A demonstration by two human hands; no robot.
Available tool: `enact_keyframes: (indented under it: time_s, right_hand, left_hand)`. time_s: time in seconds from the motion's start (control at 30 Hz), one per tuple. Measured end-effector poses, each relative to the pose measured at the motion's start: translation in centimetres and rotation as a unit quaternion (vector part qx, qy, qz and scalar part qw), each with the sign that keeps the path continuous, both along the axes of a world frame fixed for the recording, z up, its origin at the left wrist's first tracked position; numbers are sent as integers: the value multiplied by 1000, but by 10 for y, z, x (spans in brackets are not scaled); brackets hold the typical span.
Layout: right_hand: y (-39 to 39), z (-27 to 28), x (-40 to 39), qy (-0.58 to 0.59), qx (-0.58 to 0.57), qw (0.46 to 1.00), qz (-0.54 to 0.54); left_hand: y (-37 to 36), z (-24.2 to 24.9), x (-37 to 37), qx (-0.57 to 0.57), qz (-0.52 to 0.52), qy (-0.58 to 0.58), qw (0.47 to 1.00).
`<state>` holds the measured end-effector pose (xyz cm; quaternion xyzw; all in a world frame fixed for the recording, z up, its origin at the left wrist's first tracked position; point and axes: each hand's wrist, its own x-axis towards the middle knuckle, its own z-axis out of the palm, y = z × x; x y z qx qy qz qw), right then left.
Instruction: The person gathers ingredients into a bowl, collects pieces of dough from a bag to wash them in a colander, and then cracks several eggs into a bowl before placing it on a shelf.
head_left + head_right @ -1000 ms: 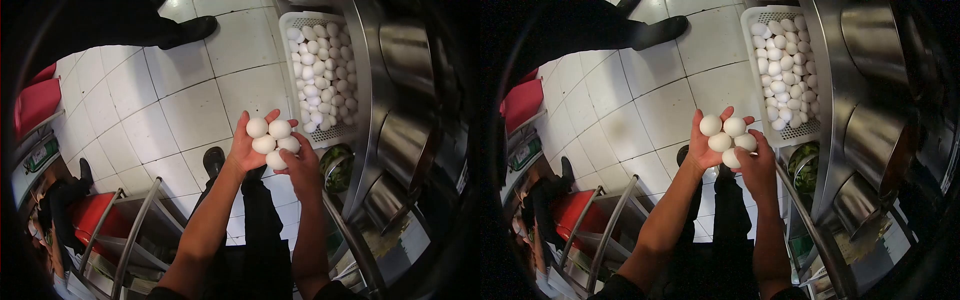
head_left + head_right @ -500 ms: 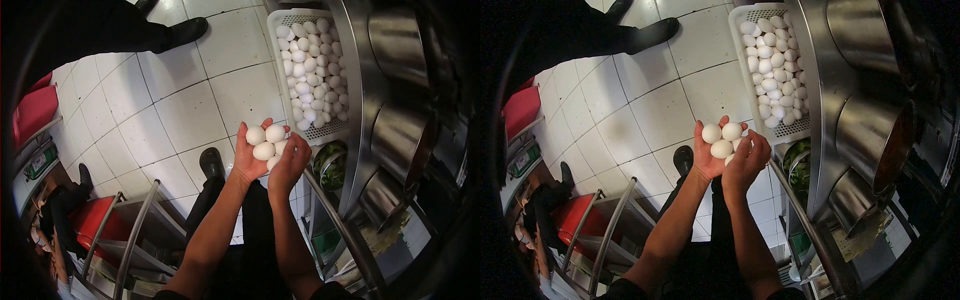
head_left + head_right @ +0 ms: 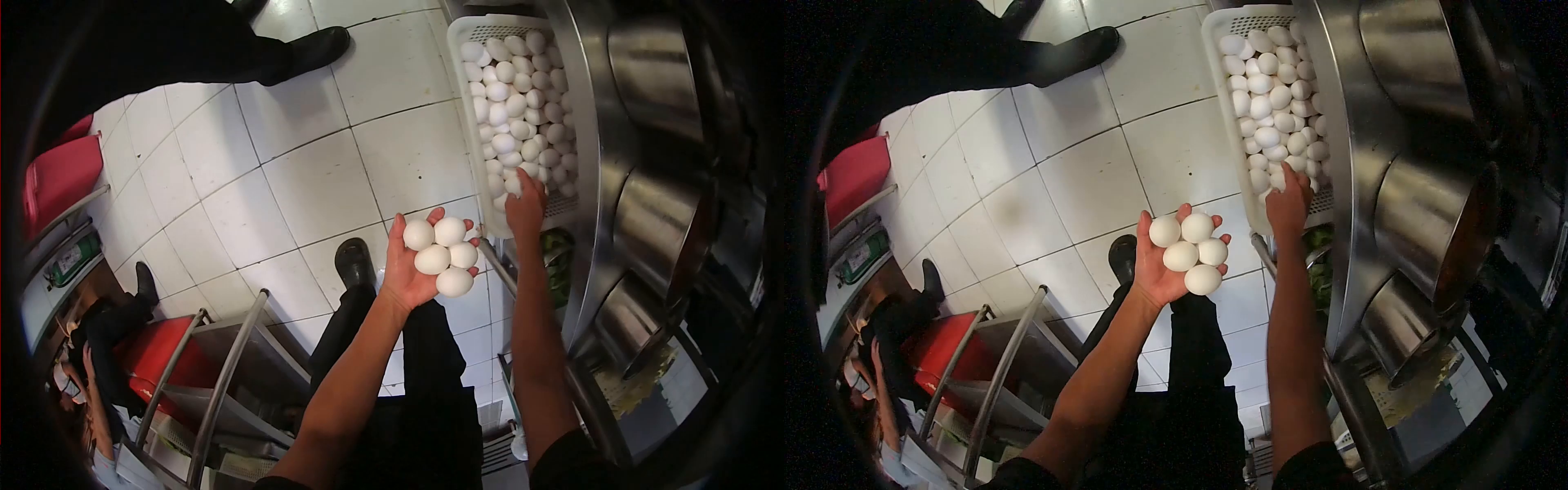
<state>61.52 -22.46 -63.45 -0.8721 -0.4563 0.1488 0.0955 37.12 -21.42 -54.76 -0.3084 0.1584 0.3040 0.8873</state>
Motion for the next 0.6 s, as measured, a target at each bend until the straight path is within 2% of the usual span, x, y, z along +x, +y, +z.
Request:
enact_keyframes:
  time_s: [0.07,0.17,0.2,0.3,0.33,0.37,0.4,0.43,0.5,0.6]
  right_hand:
    - [7,-8,2,6,-77,997,23]
    - [11,-7,3,-3,-92,996,14]
    - [10,-6,3,-24,-82,996,3]
    - [2,21,-14,4,25,996,-84]
    - [-2,37,-24,32,25,991,-128]
    - [-9,53,-34,172,64,962,-202]
    - [-19,71,-44,307,96,908,-270]
    - [-25,89,-54,437,122,829,-328]
    - [-33,153,-95,487,155,767,-387]
    - [-58,230,-133,572,138,721,-367]
  left_hand:
    - [-4,10,-7,-12,4,0,1000]
    - [-11,21,-16,-18,6,7,1000]
    - [-15,26,-19,-20,8,9,1000]
    - [-25,43,-27,-20,28,-7,999]
    - [-27,50,-30,-17,35,-15,999]
    - [-29,57,-32,-13,44,-23,999]
    - [-30,68,-35,-8,54,-30,998]
    - [-28,78,-38,3,61,-30,998]
    - [-29,107,-50,21,80,-23,996]
    - [-31,154,-73,37,128,-9,991]
